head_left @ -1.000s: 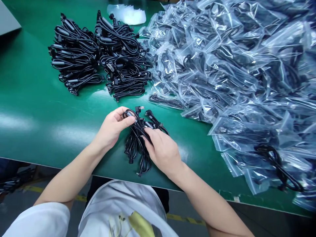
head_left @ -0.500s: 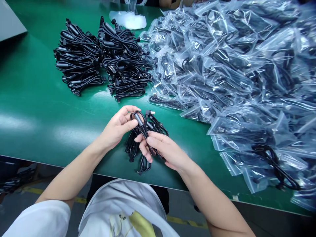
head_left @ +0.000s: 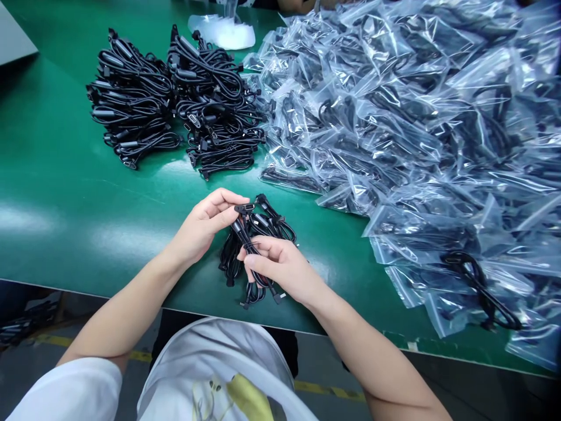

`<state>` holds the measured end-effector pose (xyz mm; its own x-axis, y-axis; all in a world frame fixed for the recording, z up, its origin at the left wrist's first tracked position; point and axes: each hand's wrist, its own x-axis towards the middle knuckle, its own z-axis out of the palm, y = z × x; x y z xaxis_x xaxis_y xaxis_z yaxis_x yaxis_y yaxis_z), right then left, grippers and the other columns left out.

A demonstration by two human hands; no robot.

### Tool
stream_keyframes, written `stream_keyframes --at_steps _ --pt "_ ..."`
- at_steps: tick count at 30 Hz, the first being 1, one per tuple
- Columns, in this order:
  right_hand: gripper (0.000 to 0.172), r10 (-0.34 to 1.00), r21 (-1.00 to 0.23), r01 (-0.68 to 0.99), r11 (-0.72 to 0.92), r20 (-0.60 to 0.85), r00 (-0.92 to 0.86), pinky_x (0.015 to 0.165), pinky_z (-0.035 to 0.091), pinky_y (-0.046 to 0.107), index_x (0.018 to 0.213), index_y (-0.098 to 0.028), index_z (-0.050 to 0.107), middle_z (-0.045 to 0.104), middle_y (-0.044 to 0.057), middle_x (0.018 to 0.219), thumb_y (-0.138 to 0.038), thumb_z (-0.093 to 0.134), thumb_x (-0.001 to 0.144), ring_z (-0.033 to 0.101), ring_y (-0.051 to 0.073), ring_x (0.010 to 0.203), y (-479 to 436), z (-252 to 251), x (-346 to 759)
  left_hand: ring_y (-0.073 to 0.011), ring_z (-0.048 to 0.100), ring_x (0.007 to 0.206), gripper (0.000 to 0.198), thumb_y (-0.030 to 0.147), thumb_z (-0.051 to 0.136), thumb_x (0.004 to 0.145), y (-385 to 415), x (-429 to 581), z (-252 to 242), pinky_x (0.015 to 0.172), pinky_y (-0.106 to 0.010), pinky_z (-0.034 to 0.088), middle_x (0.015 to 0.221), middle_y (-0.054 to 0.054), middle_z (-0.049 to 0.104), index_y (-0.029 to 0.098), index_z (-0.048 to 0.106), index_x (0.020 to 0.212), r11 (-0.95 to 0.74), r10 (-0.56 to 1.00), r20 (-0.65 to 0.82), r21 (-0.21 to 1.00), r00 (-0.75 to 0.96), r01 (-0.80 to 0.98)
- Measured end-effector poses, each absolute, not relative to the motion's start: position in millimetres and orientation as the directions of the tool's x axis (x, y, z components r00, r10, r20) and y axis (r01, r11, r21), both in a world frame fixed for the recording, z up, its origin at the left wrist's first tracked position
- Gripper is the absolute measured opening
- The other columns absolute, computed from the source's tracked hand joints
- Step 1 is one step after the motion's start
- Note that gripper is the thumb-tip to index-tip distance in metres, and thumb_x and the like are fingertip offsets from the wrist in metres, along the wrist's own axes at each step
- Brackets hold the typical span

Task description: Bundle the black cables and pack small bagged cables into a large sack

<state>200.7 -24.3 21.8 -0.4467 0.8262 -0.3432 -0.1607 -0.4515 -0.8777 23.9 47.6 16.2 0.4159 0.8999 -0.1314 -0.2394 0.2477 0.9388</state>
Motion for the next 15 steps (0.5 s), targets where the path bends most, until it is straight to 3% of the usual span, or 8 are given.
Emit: stream_keyframes --at_steps 4,7,10,12,15 --pt "0.032 0.786 -0.851 -0.167 -0.498 -0.362 -0.502 0.062 0.046 0.023 0.096 -0.015 0.067 0.067 0.000 0.074 -0.043 0.075 0.082 0.058 0.010 0.064 -22 21 200 -0.0136 0.065 0.081 0.022 0.038 0.078 0.083 45 24 12 0.079 -0.026 0.052 0.090 -0.002 0.071 0.021 0.073 0.096 0.227 0.869 -0.095 0.948 0.485 -0.221" --pt "0.036 0.819 -0.852 -0.208 -0.481 -0.352 -0.452 0.056 0.042 0.021 0.092 -0.015 0.069 0.064 -0.001 0.072 -0.049 0.073 0.083 0.052 0.008 0.060 -18 20 203 -0.0138 0.065 0.092 0.024 0.038 0.072 0.089 42 24 9 0.082 -0.024 0.053 0.105 -0.004 0.070 0.023 0.071 0.108 0.119 0.853 -0.009 0.977 0.521 -0.179" --pt "0.033 0.936 -0.890 -0.308 -0.335 -0.278 -0.215 0.055 0.044 0.021 0.090 -0.018 0.066 0.061 -0.003 0.076 -0.047 0.078 0.080 0.052 0.008 0.060 -13 22 211 -0.0147 0.066 0.098 0.040 0.037 0.077 0.084 38 25 8 0.082 -0.024 0.056 0.116 -0.005 0.067 0.025 0.064 0.121 -0.017 0.892 0.080 0.989 0.445 -0.146" --pt "0.030 0.982 -0.925 -0.331 -0.185 -0.190 -0.017 0.060 0.050 0.022 0.092 -0.021 0.064 0.061 -0.003 0.081 -0.043 0.080 0.079 0.057 0.009 0.064 -11 26 219 -0.0130 0.067 0.085 0.036 0.037 0.078 0.083 35 27 10 0.074 -0.022 0.056 0.103 -0.004 0.070 0.022 0.065 0.113 0.001 0.871 0.045 0.996 0.489 -0.093" --pt "0.025 0.979 -0.972 -0.235 0.001 -0.047 0.201 0.063 0.055 0.025 0.093 -0.024 0.063 0.061 -0.003 0.084 -0.040 0.078 0.082 0.060 0.009 0.065 -11 31 229 -0.0107 0.065 0.066 0.026 0.037 0.080 0.080 29 31 16 0.062 -0.020 0.053 0.079 -0.001 0.071 0.018 0.067 0.093 0.058 0.753 -0.071 0.997 0.654 0.042"
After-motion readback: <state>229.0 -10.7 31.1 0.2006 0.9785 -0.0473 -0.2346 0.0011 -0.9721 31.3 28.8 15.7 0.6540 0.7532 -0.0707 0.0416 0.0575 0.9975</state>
